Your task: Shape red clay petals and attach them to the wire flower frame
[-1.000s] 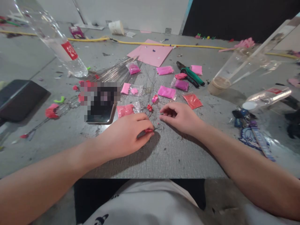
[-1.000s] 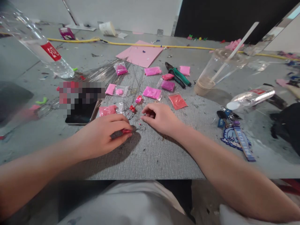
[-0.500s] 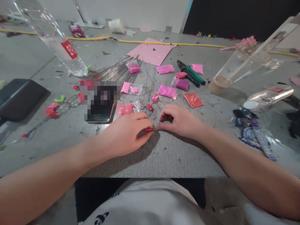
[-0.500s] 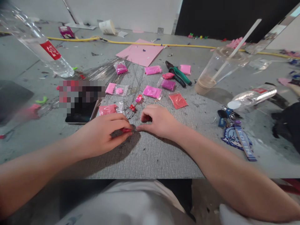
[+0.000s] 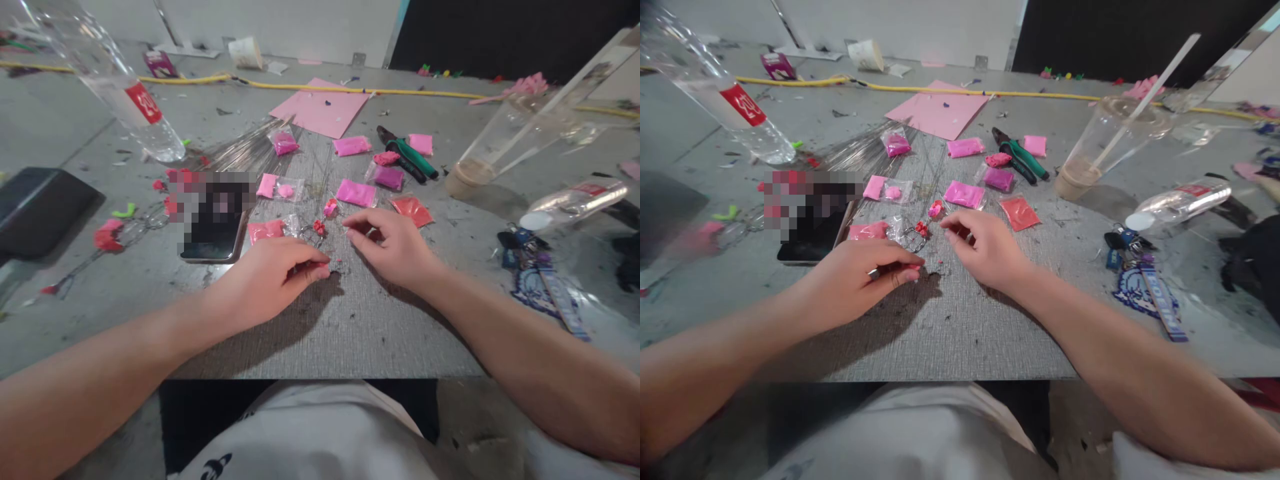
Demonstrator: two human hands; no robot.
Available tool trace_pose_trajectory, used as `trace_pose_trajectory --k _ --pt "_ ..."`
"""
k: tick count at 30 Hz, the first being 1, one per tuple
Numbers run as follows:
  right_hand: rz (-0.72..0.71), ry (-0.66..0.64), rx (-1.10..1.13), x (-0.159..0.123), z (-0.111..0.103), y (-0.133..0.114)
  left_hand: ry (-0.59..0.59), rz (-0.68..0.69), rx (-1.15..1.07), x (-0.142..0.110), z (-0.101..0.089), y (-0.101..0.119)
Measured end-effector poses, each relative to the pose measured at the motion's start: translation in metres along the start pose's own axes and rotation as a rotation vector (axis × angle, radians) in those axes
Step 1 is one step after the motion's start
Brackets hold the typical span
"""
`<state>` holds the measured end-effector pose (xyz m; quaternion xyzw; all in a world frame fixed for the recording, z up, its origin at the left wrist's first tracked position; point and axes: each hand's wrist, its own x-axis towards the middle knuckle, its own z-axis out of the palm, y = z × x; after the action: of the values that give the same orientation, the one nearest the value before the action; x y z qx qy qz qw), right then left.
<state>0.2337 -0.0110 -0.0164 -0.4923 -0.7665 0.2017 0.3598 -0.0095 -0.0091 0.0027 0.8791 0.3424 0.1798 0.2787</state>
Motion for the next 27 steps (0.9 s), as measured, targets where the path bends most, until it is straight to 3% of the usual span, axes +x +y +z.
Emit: trace_pose_trajectory --k 6,9,17,22,27 --pt "-0.416 -0.071 0.106 -0.012 -0.004 -0.022 -0.004 -0.234 -0.399 -0.002 -0.003 0.007" --pt "-0.458 -0.069 0.124 -0.016 -0.003 -0.025 -0.017 -0.290 -0.561 -0.001 -0.004 0.010" --pt "-0.493 -0.095 0.141 -0.017 0.001 -0.024 -0.051 -0.338 -0.673 0.000 0.000 0.009" --pt "-0.405 -0.153 0.139 -0.018 0.002 -0.026 -0.118 -0.297 -0.623 -0.001 0.000 0.010" --pt "-0.013 0.014 0.251 -0.018 -0.002 -0.021 -0.101 -0.186 -0.373 -0.002 -0.001 0.009"
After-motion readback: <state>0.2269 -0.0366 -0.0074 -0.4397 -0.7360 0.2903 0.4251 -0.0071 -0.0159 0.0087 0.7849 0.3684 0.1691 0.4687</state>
